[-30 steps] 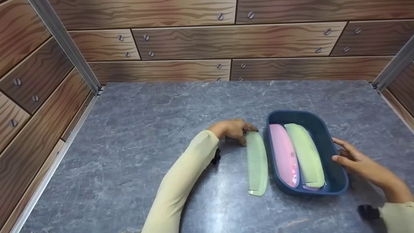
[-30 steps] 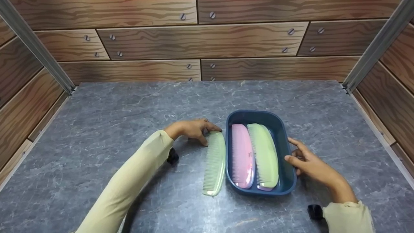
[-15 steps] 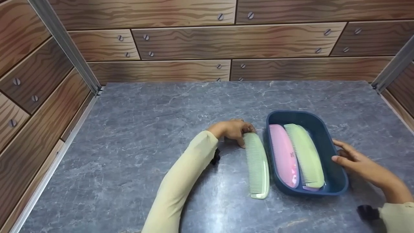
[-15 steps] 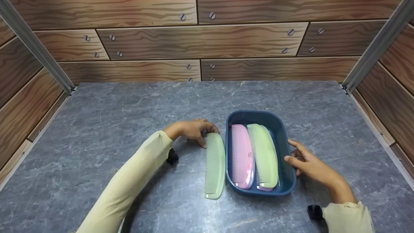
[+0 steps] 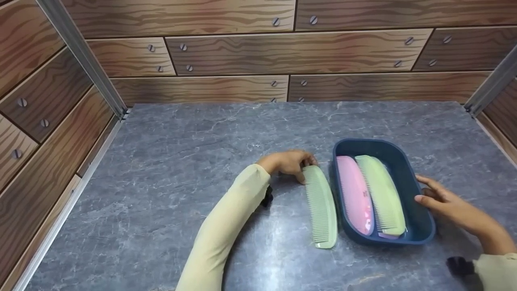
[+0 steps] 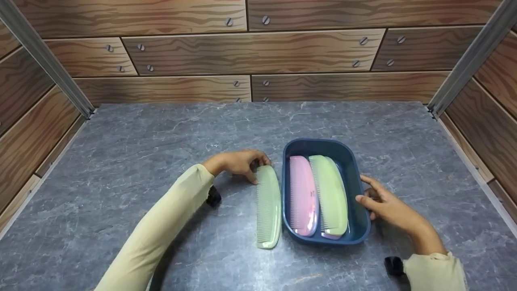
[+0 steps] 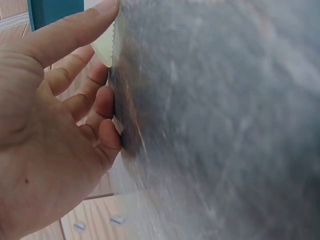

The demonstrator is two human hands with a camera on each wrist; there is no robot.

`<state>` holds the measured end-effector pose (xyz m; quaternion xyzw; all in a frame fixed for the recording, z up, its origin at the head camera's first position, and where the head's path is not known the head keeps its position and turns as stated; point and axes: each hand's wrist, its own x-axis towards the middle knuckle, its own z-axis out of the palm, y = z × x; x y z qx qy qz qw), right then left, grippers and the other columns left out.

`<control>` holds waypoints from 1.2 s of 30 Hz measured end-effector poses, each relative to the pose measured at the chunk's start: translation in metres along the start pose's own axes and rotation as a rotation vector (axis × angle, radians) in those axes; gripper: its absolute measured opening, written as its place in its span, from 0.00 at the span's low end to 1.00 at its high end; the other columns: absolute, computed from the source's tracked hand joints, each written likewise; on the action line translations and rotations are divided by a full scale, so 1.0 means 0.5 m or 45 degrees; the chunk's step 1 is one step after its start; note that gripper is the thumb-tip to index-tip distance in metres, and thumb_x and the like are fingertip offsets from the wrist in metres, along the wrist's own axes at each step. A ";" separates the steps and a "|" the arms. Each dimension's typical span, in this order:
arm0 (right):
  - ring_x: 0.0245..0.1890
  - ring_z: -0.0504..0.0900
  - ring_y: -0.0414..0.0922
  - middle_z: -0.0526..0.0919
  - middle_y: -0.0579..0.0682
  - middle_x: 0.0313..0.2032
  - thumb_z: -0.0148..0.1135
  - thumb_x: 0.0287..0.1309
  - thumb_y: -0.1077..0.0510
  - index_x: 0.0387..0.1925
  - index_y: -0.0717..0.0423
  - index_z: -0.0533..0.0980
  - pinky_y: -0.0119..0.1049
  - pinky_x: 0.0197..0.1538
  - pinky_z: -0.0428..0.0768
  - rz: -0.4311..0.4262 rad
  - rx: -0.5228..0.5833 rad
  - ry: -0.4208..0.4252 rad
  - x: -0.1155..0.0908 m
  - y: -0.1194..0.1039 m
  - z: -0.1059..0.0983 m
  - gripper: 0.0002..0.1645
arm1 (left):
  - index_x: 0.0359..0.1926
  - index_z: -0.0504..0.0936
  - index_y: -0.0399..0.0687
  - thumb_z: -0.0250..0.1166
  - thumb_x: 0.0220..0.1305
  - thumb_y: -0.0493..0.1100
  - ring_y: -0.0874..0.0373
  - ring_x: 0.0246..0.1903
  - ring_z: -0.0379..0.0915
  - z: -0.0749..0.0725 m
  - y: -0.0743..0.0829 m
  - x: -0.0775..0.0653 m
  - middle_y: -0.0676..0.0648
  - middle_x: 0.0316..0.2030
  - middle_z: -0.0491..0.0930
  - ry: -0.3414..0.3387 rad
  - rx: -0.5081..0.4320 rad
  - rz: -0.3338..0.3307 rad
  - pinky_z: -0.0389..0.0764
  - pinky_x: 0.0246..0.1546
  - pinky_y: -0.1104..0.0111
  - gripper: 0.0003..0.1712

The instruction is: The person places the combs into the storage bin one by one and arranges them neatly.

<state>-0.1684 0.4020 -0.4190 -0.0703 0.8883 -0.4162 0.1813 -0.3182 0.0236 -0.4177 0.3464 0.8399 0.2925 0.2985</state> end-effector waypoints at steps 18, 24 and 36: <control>0.46 0.66 0.19 0.55 0.80 0.66 0.45 0.73 0.49 0.74 0.66 0.36 0.29 0.46 0.76 0.020 -0.006 0.009 -0.001 -0.001 0.002 0.43 | 0.55 0.70 0.37 0.64 0.51 0.25 0.61 0.41 0.65 0.003 0.002 0.001 0.49 0.41 0.70 0.009 -0.197 -0.026 0.69 0.41 0.77 0.28; 0.45 0.69 0.19 0.56 0.80 0.65 0.45 0.73 0.51 0.73 0.67 0.37 0.27 0.45 0.77 -0.012 0.050 0.012 -0.001 0.001 0.002 0.42 | 0.55 0.70 0.38 0.63 0.51 0.25 0.62 0.39 0.65 0.000 0.003 -0.001 0.50 0.40 0.70 -0.015 -0.235 -0.034 0.71 0.37 0.77 0.27; 0.60 0.71 0.63 0.51 0.81 0.66 0.43 0.74 0.48 0.73 0.66 0.33 0.54 0.51 0.77 0.049 -0.019 -0.001 -0.001 -0.003 0.005 0.44 | 0.49 0.69 0.35 0.60 0.49 0.21 0.61 0.36 0.69 0.000 -0.002 -0.006 0.49 0.37 0.70 0.011 -0.456 0.032 0.78 0.33 0.74 0.25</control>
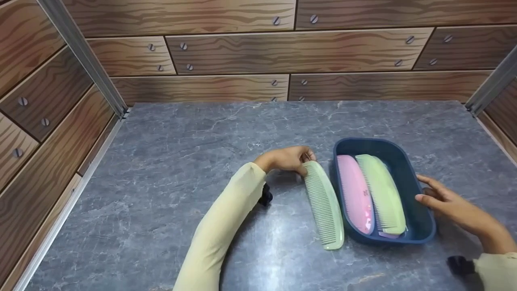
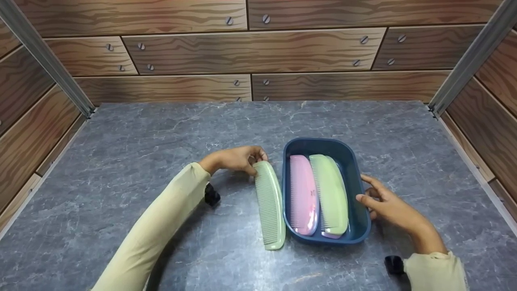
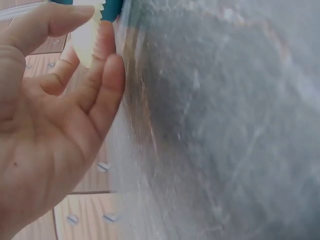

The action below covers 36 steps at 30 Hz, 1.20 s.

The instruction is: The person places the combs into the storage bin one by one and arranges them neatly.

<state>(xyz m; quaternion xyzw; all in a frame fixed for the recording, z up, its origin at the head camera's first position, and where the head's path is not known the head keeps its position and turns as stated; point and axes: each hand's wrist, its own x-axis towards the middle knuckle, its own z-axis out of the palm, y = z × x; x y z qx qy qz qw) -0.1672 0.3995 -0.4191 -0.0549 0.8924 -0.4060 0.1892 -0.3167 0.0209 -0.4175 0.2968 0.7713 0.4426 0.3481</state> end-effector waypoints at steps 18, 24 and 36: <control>0.55 0.73 0.38 0.55 0.79 0.66 0.44 0.74 0.49 0.73 0.67 0.36 0.43 0.51 0.77 -0.009 -0.015 0.016 0.003 0.003 0.000 0.43 | 0.55 0.69 0.38 0.56 0.53 0.24 0.63 0.26 0.65 0.012 -0.011 -0.002 0.50 0.33 0.73 0.074 -0.345 0.020 0.68 0.28 0.75 0.26; 0.45 0.66 0.16 0.55 0.80 0.66 0.45 0.73 0.50 0.73 0.68 0.37 0.25 0.44 0.74 -0.042 0.024 0.014 0.001 0.005 -0.002 0.43 | 0.54 0.69 0.40 0.56 0.56 0.28 0.61 0.24 0.71 0.016 -0.010 -0.004 0.50 0.30 0.75 0.151 -0.342 0.056 0.71 0.26 0.72 0.22; 0.63 0.61 0.73 0.50 0.81 0.66 0.42 0.74 0.47 0.74 0.65 0.32 0.63 0.57 0.70 0.029 -0.017 -0.012 -0.001 -0.005 0.001 0.45 | 0.55 0.71 0.43 0.56 0.57 0.28 0.62 0.21 0.71 0.029 -0.003 -0.001 0.50 0.28 0.78 0.237 -0.557 0.049 0.72 0.21 0.73 0.23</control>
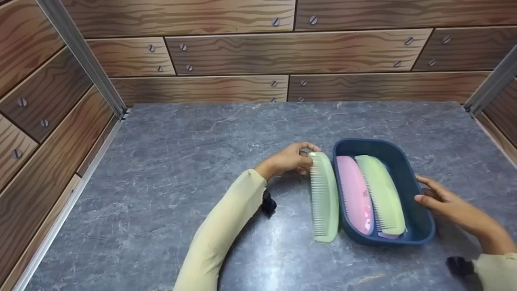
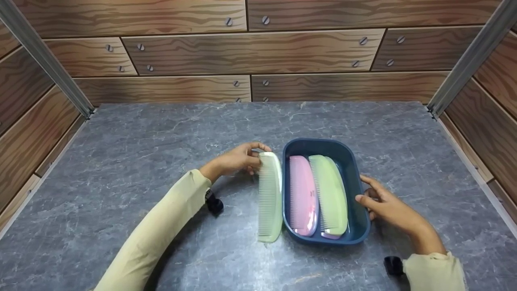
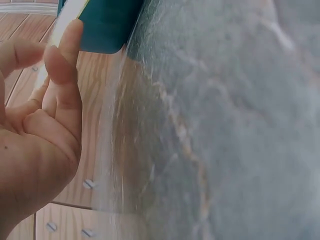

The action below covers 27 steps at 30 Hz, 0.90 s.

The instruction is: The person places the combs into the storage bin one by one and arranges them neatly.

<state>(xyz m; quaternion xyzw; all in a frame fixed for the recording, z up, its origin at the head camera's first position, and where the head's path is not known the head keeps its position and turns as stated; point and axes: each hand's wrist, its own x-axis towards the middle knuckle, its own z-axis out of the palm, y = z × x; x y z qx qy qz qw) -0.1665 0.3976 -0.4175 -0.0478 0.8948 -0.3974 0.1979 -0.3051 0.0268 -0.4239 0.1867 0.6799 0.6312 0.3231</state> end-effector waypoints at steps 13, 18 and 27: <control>0.61 0.67 0.67 0.56 0.80 0.65 0.43 0.74 0.47 0.73 0.67 0.34 0.50 0.53 0.76 -0.007 -0.005 0.018 0.005 0.001 0.001 0.45 | 0.60 0.72 0.39 0.54 0.63 0.31 0.61 0.27 0.79 0.004 -0.003 0.000 0.51 0.30 0.82 -0.052 0.109 -0.020 0.72 0.26 0.72 0.23; 0.63 0.62 0.73 0.51 0.82 0.66 0.42 0.74 0.46 0.73 0.67 0.33 0.62 0.57 0.71 0.012 0.001 0.008 0.005 -0.001 0.003 0.45 | 0.59 0.73 0.38 0.54 0.65 0.34 0.63 0.26 0.80 0.007 -0.005 0.001 0.50 0.33 0.81 -0.029 0.190 -0.061 0.74 0.24 0.72 0.21; 0.63 0.62 0.72 0.50 0.81 0.66 0.41 0.74 0.48 0.73 0.67 0.32 0.62 0.54 0.72 -0.024 0.006 0.001 0.002 0.001 0.001 0.44 | 0.59 0.71 0.38 0.64 0.59 0.36 0.61 0.23 0.80 0.017 -0.007 0.002 0.50 0.25 0.81 0.019 0.183 -0.113 0.74 0.22 0.72 0.26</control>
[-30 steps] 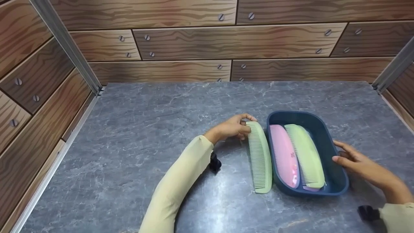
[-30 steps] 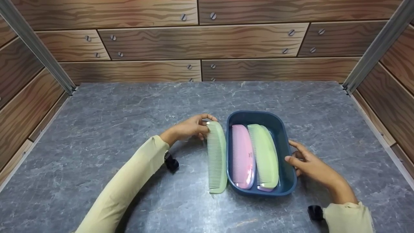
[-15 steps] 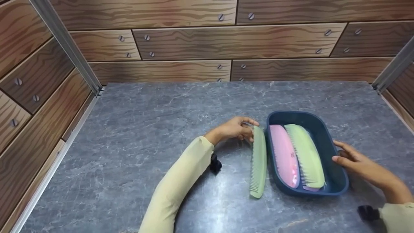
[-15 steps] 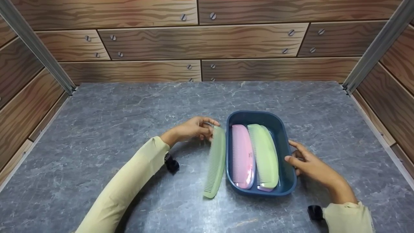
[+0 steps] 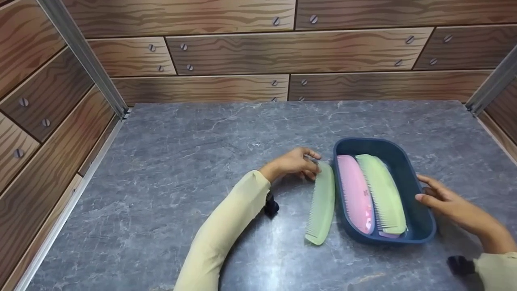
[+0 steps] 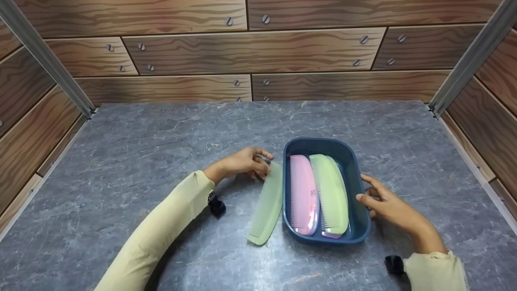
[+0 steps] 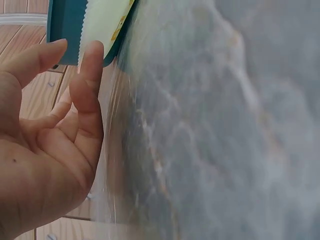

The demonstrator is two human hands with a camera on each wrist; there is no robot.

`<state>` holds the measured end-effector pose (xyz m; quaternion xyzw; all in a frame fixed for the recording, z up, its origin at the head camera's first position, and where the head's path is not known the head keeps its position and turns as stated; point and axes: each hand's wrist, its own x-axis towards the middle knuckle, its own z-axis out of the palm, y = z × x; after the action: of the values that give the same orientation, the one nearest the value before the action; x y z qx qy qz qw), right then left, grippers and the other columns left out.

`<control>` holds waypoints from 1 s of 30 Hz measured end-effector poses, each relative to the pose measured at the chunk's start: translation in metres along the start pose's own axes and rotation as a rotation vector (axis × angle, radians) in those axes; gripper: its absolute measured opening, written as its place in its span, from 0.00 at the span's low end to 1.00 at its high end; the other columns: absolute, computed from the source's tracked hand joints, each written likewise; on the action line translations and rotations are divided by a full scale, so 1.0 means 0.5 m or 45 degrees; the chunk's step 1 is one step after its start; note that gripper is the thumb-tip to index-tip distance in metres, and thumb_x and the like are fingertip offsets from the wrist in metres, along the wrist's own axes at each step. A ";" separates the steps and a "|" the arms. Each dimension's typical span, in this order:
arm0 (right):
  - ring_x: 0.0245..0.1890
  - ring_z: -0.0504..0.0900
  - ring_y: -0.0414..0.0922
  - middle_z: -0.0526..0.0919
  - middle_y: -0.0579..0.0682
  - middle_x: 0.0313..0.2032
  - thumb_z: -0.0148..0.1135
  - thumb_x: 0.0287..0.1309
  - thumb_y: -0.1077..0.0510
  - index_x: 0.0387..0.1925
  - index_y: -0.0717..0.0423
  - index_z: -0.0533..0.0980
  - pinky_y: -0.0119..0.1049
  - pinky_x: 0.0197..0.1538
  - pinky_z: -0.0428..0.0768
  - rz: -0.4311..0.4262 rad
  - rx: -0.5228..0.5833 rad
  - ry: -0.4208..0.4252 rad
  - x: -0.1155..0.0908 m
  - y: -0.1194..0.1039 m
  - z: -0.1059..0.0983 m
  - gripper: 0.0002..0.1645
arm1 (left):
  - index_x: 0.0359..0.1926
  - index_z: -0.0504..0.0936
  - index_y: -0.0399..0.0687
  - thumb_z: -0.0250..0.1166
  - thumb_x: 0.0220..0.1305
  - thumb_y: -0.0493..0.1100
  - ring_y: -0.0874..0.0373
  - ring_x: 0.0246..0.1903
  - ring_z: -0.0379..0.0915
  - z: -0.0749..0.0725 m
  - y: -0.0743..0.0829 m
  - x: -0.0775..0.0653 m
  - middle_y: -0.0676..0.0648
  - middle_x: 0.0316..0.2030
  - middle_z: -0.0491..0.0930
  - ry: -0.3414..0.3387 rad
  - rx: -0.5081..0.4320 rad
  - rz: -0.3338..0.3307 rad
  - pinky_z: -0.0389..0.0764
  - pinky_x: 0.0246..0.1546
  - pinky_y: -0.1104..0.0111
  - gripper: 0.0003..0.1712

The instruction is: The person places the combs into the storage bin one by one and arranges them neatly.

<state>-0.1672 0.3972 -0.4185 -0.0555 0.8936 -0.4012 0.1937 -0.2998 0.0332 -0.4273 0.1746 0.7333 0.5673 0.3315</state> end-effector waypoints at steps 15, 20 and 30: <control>0.55 0.74 0.47 0.60 0.79 0.63 0.43 0.74 0.48 0.73 0.66 0.35 0.51 0.51 0.76 -0.003 -0.033 0.009 0.002 -0.001 -0.004 0.44 | 0.53 0.74 0.42 0.67 0.54 0.32 0.63 0.17 0.75 0.019 -0.002 0.007 0.50 0.22 0.79 0.019 0.030 -0.049 0.72 0.18 0.75 0.24; 0.55 0.72 0.44 0.58 0.79 0.64 0.44 0.73 0.48 0.73 0.67 0.36 0.50 0.52 0.75 -0.012 -0.054 0.017 0.001 0.000 -0.004 0.44 | 0.50 0.75 0.45 0.67 0.54 0.32 0.63 0.17 0.75 0.016 -0.003 0.005 0.50 0.20 0.78 0.014 0.027 -0.036 0.68 0.16 0.74 0.22; 0.64 0.59 0.75 0.46 0.82 0.67 0.41 0.74 0.47 0.73 0.66 0.31 0.68 0.57 0.68 0.008 0.008 -0.025 0.000 0.000 -0.003 0.45 | 0.49 0.75 0.46 0.65 0.52 0.29 0.63 0.13 0.71 0.006 0.003 -0.001 0.52 0.18 0.77 0.147 -0.088 0.039 0.65 0.14 0.74 0.22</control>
<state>-0.1679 0.3981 -0.4178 -0.0562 0.8904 -0.4029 0.2040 -0.2975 0.0351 -0.4263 0.1413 0.7285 0.6064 0.2858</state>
